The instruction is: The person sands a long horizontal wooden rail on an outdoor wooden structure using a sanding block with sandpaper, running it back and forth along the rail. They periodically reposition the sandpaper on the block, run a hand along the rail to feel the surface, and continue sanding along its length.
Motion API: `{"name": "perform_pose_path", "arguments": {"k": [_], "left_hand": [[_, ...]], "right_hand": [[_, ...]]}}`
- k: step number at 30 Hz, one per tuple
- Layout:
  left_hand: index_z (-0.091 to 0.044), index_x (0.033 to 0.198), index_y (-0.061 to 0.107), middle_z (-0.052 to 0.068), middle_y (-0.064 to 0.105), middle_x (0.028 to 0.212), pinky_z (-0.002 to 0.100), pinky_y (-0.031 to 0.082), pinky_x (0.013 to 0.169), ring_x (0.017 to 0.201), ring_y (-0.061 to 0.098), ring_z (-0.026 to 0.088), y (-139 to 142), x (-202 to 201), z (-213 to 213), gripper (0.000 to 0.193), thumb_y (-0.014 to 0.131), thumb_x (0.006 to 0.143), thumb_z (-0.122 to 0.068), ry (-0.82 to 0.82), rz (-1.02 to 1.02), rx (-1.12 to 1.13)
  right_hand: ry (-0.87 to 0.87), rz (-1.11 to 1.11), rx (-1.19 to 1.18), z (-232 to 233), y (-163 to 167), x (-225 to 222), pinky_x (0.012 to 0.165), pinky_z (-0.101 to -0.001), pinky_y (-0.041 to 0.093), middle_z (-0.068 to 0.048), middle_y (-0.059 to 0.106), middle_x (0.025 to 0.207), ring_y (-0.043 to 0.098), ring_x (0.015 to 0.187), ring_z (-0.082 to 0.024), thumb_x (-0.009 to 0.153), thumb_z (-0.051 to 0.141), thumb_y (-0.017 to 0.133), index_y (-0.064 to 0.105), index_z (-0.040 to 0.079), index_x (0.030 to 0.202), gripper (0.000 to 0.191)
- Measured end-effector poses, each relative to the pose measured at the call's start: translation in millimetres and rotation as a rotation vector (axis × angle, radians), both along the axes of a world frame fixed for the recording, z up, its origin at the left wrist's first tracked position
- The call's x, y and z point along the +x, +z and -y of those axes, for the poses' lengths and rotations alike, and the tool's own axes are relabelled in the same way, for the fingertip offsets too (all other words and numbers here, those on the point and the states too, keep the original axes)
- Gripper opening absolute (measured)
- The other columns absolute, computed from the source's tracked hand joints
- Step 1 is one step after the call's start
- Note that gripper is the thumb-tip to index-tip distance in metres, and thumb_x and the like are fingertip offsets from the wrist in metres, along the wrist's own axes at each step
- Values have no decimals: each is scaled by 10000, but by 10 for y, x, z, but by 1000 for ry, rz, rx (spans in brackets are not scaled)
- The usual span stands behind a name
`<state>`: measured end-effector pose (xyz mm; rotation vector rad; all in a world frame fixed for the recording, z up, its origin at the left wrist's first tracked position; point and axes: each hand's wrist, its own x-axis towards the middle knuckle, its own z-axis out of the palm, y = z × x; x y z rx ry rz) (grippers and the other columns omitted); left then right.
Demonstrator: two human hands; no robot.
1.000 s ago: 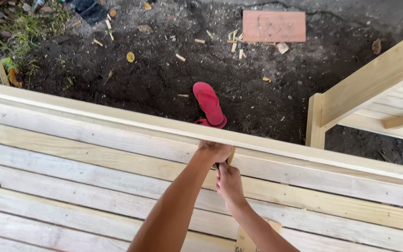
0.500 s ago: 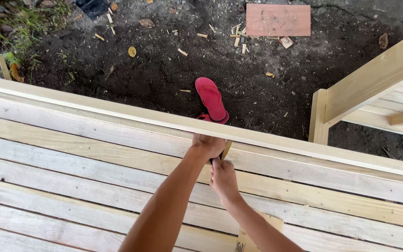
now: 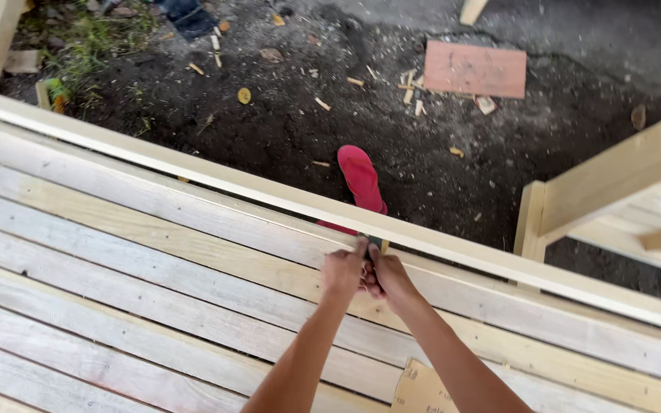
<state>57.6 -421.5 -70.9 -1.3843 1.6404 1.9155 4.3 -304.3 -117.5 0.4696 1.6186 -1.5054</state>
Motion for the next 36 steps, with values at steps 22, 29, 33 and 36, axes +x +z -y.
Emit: {"name": "perform_pose_path", "arguments": {"k": [22, 29, 33, 36], "left_hand": [[38, 788, 685, 169, 628, 685, 440, 457, 623, 638, 521, 182, -486, 483, -457, 543, 477, 1040, -396, 142, -363, -143], [32, 837, 733, 237, 681, 787, 474, 486, 672, 734, 629, 347, -467, -56, -100, 590, 500, 1019, -478, 100, -224, -407], [36, 837, 722, 279, 693, 781, 530, 504, 683, 772, 679, 463, -413, 388, -254, 574, 446, 1015, -434, 65, -283, -433], [45, 824, 711, 284, 702, 765, 533, 515, 715, 760, 702, 459, -418, 542, -317, 571, 463, 1003, -436, 121, -235, -317]], "right_hand": [[1166, -1134, 571, 269, 108, -333, 1152, -642, 175, -290, 301, 1597, 241, 1498, -450, 1066, 588, 198, 258, -66, 1481, 776], [1157, -730, 738, 458, 377, -489, 1148, -481, 484, -269, 692, 1360, 642, 1298, -409, 1109, 597, 231, 593, 21, 1277, 701], [1214, -689, 688, 551, 384, -430, 1180, -534, 319, -225, 477, 1500, 433, 1434, -362, 1061, 596, 183, 498, 44, 1302, 680], [1238, -686, 753, 600, 311, -413, 1197, -566, 203, -209, 359, 1579, 308, 1503, -343, 1052, 601, 151, 431, 46, 1365, 697]]}}
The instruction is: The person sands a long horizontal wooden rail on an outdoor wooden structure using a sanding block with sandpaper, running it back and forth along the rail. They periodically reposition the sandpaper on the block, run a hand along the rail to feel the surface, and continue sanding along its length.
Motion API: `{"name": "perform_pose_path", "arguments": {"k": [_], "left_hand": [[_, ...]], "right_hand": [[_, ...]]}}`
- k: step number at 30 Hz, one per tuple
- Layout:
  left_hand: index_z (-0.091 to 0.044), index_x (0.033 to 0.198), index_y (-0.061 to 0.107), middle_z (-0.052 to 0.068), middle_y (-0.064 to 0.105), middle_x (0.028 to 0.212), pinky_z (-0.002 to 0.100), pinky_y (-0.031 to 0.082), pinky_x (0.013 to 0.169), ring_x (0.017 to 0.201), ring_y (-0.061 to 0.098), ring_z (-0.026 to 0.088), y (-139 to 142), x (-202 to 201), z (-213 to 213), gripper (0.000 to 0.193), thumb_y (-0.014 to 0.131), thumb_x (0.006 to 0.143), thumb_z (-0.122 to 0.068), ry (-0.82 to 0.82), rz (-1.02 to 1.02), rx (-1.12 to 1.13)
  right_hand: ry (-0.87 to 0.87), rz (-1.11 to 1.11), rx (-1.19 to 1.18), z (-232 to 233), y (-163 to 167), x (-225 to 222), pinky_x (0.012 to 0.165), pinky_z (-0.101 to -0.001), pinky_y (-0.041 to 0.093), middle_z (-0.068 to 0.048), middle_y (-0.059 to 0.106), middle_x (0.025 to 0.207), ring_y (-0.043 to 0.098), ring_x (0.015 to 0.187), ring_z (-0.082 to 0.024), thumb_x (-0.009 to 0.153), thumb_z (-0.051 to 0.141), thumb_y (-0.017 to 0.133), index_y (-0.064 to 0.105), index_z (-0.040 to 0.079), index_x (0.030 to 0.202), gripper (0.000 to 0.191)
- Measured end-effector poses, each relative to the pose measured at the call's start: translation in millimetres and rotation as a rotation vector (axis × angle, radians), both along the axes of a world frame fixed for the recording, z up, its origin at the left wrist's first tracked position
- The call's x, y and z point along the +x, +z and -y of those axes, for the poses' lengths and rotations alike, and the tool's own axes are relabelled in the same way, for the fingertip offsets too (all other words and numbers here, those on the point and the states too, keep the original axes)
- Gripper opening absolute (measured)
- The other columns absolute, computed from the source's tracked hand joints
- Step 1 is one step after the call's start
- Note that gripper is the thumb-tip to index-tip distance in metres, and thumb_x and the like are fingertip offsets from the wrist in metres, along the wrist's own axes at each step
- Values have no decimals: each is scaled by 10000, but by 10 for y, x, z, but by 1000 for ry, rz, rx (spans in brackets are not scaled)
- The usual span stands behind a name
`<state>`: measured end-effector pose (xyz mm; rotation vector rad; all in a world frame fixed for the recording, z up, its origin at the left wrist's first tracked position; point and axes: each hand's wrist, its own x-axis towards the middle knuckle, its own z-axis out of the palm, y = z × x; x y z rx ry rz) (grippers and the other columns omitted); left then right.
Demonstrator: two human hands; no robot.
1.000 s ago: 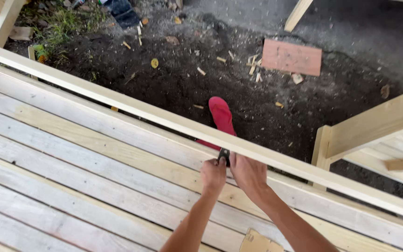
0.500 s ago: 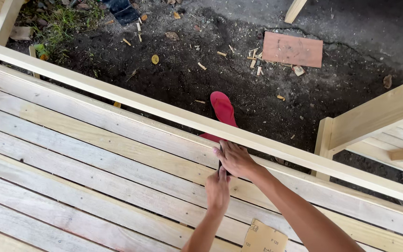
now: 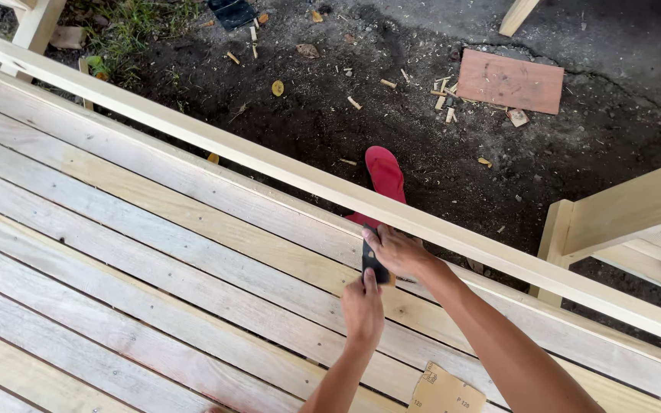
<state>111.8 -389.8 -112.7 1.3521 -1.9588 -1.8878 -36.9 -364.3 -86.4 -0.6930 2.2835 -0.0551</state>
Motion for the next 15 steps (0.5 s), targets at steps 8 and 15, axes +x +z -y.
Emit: {"name": "perform_pose_path", "arguments": {"k": [8, 15], "left_hand": [[2, 906, 741, 279, 693, 867, 557, 496, 734, 863, 650, 483, 20, -450, 211, 483, 489, 994, -401, 21, -24, -120], [20, 888, 710, 286, 684, 822, 545, 492, 751, 830, 651, 477, 48, -124, 11, 490, 477, 1020, -390, 20, -11, -62]], "right_hand": [[75, -20, -145, 8, -154, -110, 1140, -479, 416, -180, 629, 1357, 590, 1302, -351, 1046, 578, 178, 521, 93, 1278, 639], [77, -50, -63, 109, -207, -148, 1113, -637, 288, -235, 388, 1493, 393, 1411, -428, 1041, 624, 201, 311, 69, 1452, 699]]}}
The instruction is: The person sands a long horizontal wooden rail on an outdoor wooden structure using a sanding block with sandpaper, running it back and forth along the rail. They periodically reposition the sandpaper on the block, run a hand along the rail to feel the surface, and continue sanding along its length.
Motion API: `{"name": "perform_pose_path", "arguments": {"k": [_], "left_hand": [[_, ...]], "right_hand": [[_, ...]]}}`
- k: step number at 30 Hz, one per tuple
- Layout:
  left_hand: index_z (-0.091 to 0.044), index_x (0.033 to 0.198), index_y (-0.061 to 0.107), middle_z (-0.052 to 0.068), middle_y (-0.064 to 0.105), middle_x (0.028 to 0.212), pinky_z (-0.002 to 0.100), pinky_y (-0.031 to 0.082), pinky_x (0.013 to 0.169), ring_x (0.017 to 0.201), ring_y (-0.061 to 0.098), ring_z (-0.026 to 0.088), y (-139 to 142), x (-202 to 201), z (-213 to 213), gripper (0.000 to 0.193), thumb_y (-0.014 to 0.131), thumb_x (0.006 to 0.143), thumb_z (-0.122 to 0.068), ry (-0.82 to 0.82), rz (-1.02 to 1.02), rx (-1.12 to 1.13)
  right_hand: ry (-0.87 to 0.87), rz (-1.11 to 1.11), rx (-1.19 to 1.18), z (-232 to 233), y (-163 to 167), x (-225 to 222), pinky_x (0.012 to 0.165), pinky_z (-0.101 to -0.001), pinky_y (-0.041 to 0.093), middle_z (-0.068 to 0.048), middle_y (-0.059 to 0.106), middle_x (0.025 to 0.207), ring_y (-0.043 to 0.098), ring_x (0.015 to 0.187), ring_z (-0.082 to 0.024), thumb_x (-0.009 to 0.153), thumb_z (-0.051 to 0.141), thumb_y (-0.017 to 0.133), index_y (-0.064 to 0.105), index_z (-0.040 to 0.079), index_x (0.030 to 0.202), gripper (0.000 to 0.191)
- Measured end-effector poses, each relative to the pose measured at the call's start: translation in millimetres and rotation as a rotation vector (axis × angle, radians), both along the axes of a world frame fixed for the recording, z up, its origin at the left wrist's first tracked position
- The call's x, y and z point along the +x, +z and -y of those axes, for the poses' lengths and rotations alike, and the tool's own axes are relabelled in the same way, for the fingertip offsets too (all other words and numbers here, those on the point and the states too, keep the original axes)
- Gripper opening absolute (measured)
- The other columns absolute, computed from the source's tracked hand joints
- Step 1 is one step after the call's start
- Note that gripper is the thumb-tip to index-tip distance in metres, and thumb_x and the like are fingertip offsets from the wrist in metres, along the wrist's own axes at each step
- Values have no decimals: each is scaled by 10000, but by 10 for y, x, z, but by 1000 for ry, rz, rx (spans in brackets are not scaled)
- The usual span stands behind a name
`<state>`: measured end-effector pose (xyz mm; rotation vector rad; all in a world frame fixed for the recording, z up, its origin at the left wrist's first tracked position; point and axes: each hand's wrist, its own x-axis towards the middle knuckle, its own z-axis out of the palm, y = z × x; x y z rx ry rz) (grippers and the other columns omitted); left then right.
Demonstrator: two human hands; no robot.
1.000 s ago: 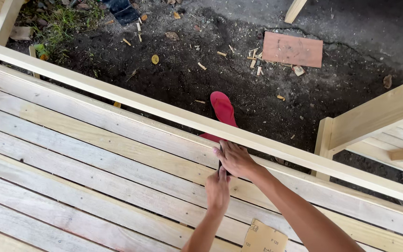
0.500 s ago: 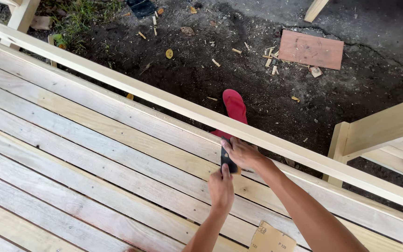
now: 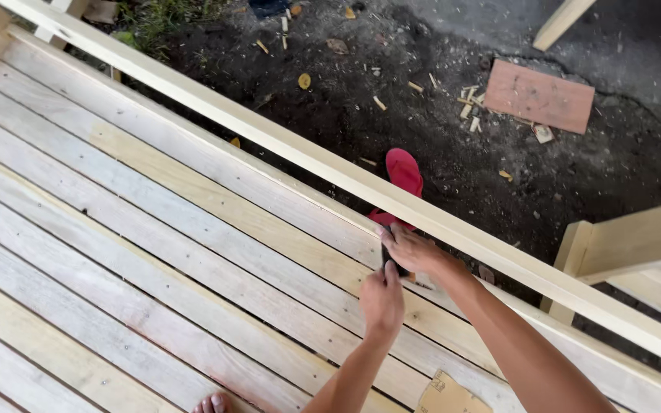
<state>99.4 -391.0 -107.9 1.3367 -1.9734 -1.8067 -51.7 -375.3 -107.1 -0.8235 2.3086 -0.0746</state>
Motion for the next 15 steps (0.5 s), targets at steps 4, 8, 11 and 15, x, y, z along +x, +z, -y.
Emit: {"name": "perform_pose_path", "arguments": {"k": [4, 8, 11, 15], "left_hand": [[-5, 923, 748, 282, 685, 855, 560, 497, 734, 852, 658, 481, -149, -355, 187, 415, 529, 958, -356, 61, -73, -66], [11, 857, 733, 283, 682, 851, 568, 505, 743, 848, 664, 479, -170, -211, 201, 493, 520, 1001, -410, -6, 23, -96], [-19, 917, 724, 288, 693, 831, 557, 520, 763, 849, 672, 474, -85, -32, 168, 466, 491, 996, -415, -22, -25, 68], [-29, 904, 762, 270, 702, 894, 552, 523, 802, 906, 676, 460, 34, -191, 252, 498, 505, 990, -447, 36, 116, 49]], "right_hand": [[16, -21, -239, 13, -68, -43, 1105, -500, 402, -206, 570, 1365, 531, 1305, -383, 1041, 565, 224, 498, 90, 1232, 580], [-14, 253, -227, 3, -138, -64, 1084, -469, 440, -223, 608, 1272, 604, 1232, -350, 1042, 596, 235, 497, 44, 1207, 633], [41, 213, -238, 7, -111, -76, 1074, -475, 389, -214, 517, 1328, 514, 1278, -350, 1048, 634, 200, 450, 39, 1271, 683], [-74, 324, -197, 89, 13, -109, 1024, -486, 472, -248, 557, 1319, 570, 1214, -388, 1022, 654, 184, 461, 65, 1378, 742]]}}
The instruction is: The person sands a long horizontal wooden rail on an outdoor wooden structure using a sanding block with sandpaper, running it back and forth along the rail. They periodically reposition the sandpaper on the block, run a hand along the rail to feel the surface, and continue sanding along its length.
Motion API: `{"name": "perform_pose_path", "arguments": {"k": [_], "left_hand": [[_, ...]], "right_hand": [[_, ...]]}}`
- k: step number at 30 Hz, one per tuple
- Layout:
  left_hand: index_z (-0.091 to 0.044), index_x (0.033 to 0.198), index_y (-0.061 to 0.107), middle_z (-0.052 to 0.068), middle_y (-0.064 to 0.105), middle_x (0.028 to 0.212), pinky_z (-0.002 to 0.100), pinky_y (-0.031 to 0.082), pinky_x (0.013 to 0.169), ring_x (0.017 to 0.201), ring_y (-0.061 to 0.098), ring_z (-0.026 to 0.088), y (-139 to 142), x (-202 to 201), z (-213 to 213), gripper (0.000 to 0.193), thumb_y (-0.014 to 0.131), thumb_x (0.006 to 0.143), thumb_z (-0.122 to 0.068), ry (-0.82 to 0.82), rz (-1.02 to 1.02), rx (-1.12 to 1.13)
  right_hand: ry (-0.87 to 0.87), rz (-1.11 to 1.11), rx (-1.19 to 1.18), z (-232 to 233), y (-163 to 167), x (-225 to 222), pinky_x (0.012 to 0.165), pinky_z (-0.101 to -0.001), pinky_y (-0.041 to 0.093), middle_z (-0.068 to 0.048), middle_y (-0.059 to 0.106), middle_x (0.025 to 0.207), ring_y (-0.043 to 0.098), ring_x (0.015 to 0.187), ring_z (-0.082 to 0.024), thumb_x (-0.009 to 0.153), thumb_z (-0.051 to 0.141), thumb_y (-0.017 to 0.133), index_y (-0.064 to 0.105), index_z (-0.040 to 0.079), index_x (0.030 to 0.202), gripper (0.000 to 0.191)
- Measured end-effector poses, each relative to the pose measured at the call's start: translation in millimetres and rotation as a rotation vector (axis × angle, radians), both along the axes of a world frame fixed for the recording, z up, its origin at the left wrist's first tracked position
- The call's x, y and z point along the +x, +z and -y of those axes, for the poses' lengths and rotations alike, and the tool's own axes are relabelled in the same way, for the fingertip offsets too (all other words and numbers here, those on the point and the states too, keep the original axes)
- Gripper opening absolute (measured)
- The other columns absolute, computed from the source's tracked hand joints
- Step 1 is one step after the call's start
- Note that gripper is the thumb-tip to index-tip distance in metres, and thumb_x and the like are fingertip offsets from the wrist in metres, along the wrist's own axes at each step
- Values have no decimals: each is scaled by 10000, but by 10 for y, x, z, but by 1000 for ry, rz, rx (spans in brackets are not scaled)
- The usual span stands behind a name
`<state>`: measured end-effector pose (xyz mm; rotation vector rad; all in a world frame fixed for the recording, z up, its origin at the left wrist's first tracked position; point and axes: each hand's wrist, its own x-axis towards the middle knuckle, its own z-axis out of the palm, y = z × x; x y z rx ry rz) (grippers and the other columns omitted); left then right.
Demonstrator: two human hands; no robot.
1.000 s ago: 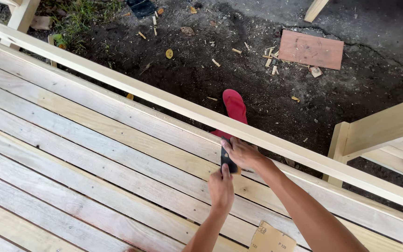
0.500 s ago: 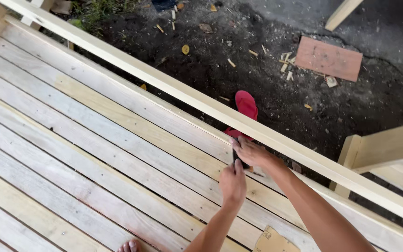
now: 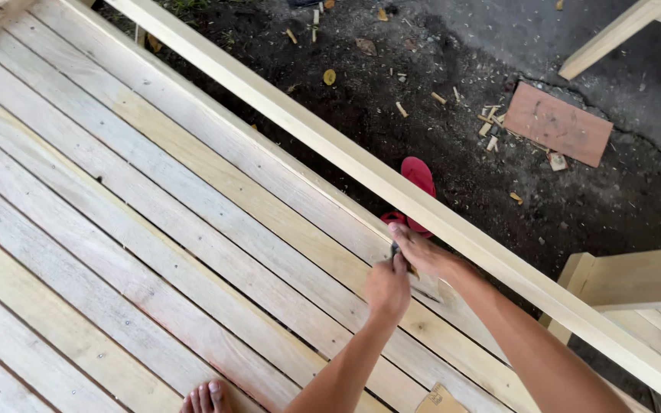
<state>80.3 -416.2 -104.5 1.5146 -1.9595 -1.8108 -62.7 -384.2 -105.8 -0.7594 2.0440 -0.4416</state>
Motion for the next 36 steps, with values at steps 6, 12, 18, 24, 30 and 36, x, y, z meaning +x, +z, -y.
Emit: {"name": "perform_pose_path", "arguments": {"k": [6, 12, 18, 24, 30, 36], "left_hand": [[-24, 925, 749, 264, 713, 917, 551, 520, 807, 916, 684, 454, 189, -63, 7, 514, 473, 1023, -446, 50, -4, 59], [-42, 936, 711, 258, 713, 915, 553, 519, 823, 925, 672, 463, 179, -81, -39, 447, 478, 1015, -415, 59, -63, 66], [-14, 963, 722, 267, 718, 954, 540, 539, 834, 966, 680, 459, -194, -439, 90, 327, 586, 885, -301, -54, -72, -94], [-15, 955, 735, 270, 708, 957, 548, 513, 846, 961, 664, 464, 126, 130, -150, 452, 476, 1007, -383, 32, -19, 40], [-64, 962, 768, 256, 713, 957, 556, 515, 848, 960, 669, 450, 165, -20, -11, 570, 415, 1013, -509, -14, -10, 74], [-31, 960, 750, 269, 728, 951, 570, 522, 817, 931, 683, 466, 71, -136, 129, 467, 447, 983, -386, -20, -61, -147]], "right_hand": [[109, -324, 106, 53, 76, 7, 1076, -503, 383, -227, 516, 1410, 504, 1314, -377, 1019, 608, 133, 414, 75, 1439, 734], [219, -571, -127, -65, 170, 39, 1088, -520, 357, -306, 467, 1454, 461, 1332, -454, 1099, 469, 168, 353, -34, 1520, 682], [17, -168, 197, 189, 278, 100, 1189, -458, 380, -173, 537, 1513, 506, 1414, -341, 1043, 583, 180, 467, 112, 1476, 701], [27, -197, 85, 62, 186, 150, 1224, -431, 255, -155, 329, 1639, 319, 1515, -327, 1000, 654, 236, 292, 96, 1580, 807], [-19, -326, 20, 4, 83, 61, 1200, -433, 253, -214, 349, 1592, 311, 1484, -359, 1004, 643, 267, 278, 56, 1575, 819], [-14, -68, 138, 135, 75, 89, 997, -484, 504, -243, 606, 1130, 637, 1108, -369, 1066, 637, 132, 506, -1, 1104, 741]]}}
